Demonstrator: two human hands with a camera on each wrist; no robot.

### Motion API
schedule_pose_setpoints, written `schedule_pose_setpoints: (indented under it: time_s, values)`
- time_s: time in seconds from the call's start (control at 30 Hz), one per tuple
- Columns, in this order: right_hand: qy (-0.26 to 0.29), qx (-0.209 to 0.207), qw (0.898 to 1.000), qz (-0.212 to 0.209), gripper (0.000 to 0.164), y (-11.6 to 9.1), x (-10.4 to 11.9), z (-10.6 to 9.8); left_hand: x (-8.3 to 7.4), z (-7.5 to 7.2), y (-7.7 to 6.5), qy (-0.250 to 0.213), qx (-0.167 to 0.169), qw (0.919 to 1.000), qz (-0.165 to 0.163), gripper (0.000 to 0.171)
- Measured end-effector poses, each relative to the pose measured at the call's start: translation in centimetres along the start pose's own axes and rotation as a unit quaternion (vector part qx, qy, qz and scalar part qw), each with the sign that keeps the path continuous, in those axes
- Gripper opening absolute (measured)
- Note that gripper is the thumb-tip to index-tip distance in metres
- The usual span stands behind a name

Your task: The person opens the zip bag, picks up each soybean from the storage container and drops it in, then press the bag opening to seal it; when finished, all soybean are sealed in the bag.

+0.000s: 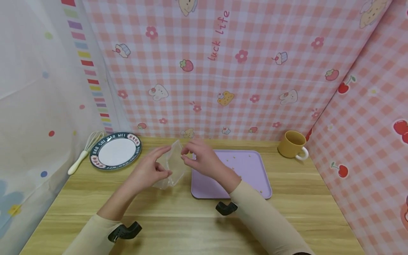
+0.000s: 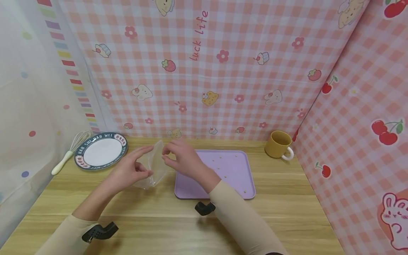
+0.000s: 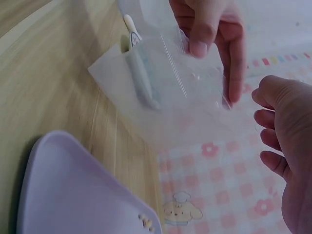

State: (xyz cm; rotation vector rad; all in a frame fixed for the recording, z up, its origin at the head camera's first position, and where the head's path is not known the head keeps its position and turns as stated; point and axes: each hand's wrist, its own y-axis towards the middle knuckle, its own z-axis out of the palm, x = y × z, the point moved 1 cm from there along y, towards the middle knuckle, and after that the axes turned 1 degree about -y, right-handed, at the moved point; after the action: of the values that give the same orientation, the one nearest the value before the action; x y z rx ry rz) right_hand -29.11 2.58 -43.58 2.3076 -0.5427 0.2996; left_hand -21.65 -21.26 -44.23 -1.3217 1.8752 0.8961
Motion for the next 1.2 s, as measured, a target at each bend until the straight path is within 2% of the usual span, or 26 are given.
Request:
schedule_pose_setpoints:
  time_s: [0.2, 0.47, 0.67, 0.93, 1.2]
  values:
    - [-0.023, 0.033, 0.999, 0.008, 0.008, 1.1, 0.5, 0.7, 0.1, 0.0, 0.1, 0.008, 0.006, 0.9999, -0.006, 0.088]
    - [-0.027, 0.047, 0.998, 0.019, 0.008, 1.7, 0.6, 1.0, 0.2, 0.1, 0.3, 0.007, -0.001, 1.0, 0.006, 0.086]
    - [-0.032, 0.046, 0.998, 0.025, 0.014, 1.6, 0.6, 0.9, 0.0, 0.1, 0.3, 0.006, -0.003, 1.0, 0.0, 0.085]
    - [-0.028, 0.037, 0.998, 0.038, 0.012, 1.4, 0.4, 0.8, 0.0, 0.2, 0.3, 0.005, -0.005, 1.0, 0.006, 0.084]
    - [0.011, 0.016, 0.999, 0.047, 0.011, 0.6, 0.2, -0.1, 0.0, 0.2, 0.3, 0.01, -0.002, 0.9999, 0.002, 0.086]
